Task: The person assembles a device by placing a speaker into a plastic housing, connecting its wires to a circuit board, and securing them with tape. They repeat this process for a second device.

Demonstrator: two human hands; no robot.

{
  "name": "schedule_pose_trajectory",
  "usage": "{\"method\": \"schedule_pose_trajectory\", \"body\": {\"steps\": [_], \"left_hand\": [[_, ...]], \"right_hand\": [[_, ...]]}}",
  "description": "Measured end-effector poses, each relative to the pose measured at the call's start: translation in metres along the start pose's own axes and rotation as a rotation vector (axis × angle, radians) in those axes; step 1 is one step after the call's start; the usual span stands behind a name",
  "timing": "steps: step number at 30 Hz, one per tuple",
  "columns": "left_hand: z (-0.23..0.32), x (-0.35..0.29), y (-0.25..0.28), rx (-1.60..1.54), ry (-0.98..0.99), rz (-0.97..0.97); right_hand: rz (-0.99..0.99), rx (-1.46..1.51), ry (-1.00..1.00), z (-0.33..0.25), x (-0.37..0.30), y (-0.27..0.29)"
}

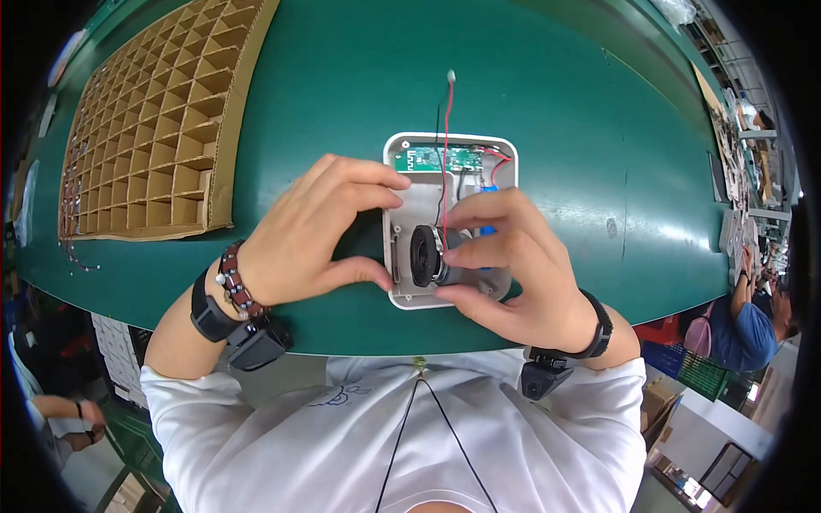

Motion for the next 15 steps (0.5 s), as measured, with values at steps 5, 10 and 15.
{"method": "schedule_pose_trajectory", "body": {"steps": [5, 10, 15], "left_hand": [[0.007, -0.007, -0.004, -0.041, 0.049, 0.038], [0.004, -0.014, -0.005, -0.136, 0.112, 0.102], [0.004, -0.015, -0.004, -0.15, 0.119, 0.1]], "right_hand": [[-0.117, -0.317, 0.086, 0.001, -0.001, -0.013], [-0.183, -0.445, 0.095, -0.001, 0.008, -0.011], [-0.219, -0.451, 0.044, 0.01, 0.007, -0.019]]}}
Point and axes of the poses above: each hand's wrist, its own x-axis towards the middle knuckle, its own y-axis out of the back of the hand, z = x × y, the point moved 8 cm from there along x, towards the middle knuckle, and after that the axes turned 9 degrees about x, right-handed, at the moved point
